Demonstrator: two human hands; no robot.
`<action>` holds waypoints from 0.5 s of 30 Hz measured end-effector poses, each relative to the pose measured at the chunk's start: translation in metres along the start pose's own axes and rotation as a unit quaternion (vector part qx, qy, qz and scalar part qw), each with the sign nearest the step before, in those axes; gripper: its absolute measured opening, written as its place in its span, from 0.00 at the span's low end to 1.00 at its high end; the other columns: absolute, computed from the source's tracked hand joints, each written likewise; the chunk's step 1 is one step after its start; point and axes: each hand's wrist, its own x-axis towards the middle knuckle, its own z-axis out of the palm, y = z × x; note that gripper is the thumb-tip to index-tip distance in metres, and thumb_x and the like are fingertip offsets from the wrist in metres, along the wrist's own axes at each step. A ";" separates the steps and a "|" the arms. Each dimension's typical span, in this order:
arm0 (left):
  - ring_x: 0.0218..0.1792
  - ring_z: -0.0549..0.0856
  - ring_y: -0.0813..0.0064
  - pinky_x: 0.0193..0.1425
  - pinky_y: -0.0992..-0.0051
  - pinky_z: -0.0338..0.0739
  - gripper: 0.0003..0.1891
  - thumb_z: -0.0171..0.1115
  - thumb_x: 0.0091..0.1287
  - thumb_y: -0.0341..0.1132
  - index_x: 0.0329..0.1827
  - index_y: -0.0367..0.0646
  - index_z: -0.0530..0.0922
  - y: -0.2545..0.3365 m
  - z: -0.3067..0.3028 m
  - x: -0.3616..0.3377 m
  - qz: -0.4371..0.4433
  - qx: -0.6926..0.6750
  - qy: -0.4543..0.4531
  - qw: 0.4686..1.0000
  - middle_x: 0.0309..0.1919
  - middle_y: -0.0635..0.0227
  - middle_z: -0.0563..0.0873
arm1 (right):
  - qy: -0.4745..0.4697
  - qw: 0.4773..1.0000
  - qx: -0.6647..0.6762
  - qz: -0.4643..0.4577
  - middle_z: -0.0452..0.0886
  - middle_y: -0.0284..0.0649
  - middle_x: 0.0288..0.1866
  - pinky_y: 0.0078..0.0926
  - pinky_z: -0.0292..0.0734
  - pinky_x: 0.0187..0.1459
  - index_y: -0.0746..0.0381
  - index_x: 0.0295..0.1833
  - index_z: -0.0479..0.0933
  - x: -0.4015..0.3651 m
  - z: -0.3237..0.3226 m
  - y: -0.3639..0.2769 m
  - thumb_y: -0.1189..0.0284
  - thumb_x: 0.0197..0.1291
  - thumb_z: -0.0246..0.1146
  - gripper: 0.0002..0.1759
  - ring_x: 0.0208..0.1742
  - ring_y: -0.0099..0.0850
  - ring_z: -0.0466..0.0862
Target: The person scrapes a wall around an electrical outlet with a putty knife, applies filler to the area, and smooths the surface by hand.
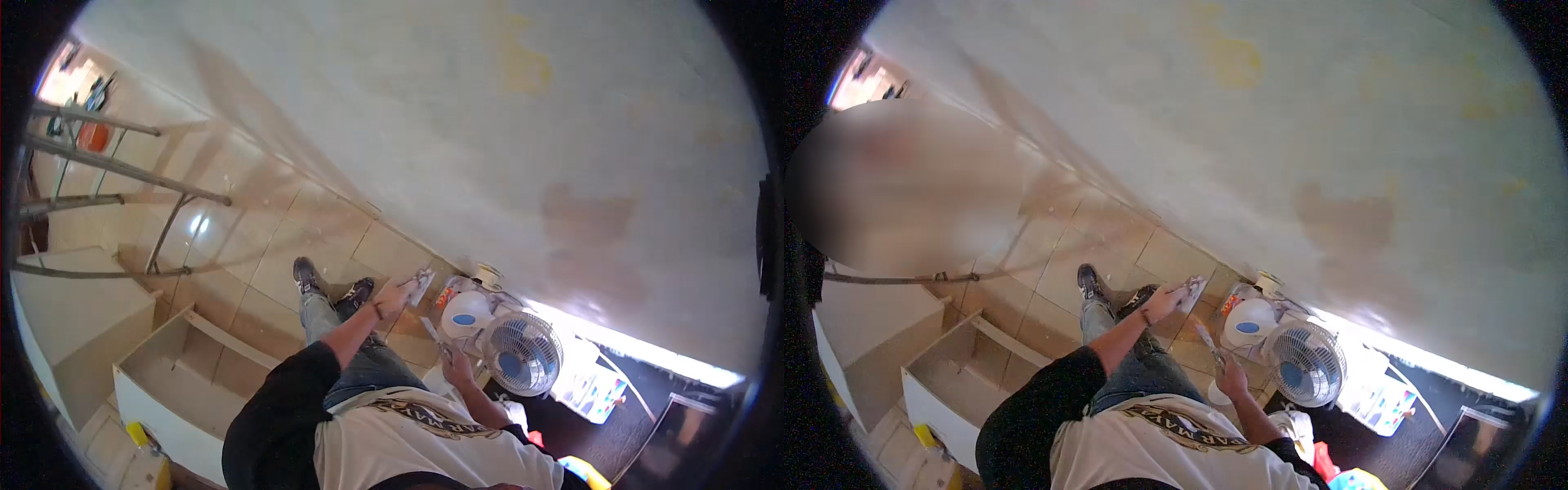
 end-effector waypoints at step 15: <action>0.48 0.85 0.71 0.52 0.71 0.81 0.14 0.53 0.75 0.37 0.56 0.41 0.79 0.034 -0.051 -0.119 0.013 0.102 0.010 0.995 0.48 0.63 0.86 | -0.205 0.819 0.536 0.009 0.80 0.29 0.37 0.22 0.71 0.27 0.59 0.54 0.79 0.076 -0.007 -0.159 0.55 0.70 0.54 0.20 0.32 0.19 0.76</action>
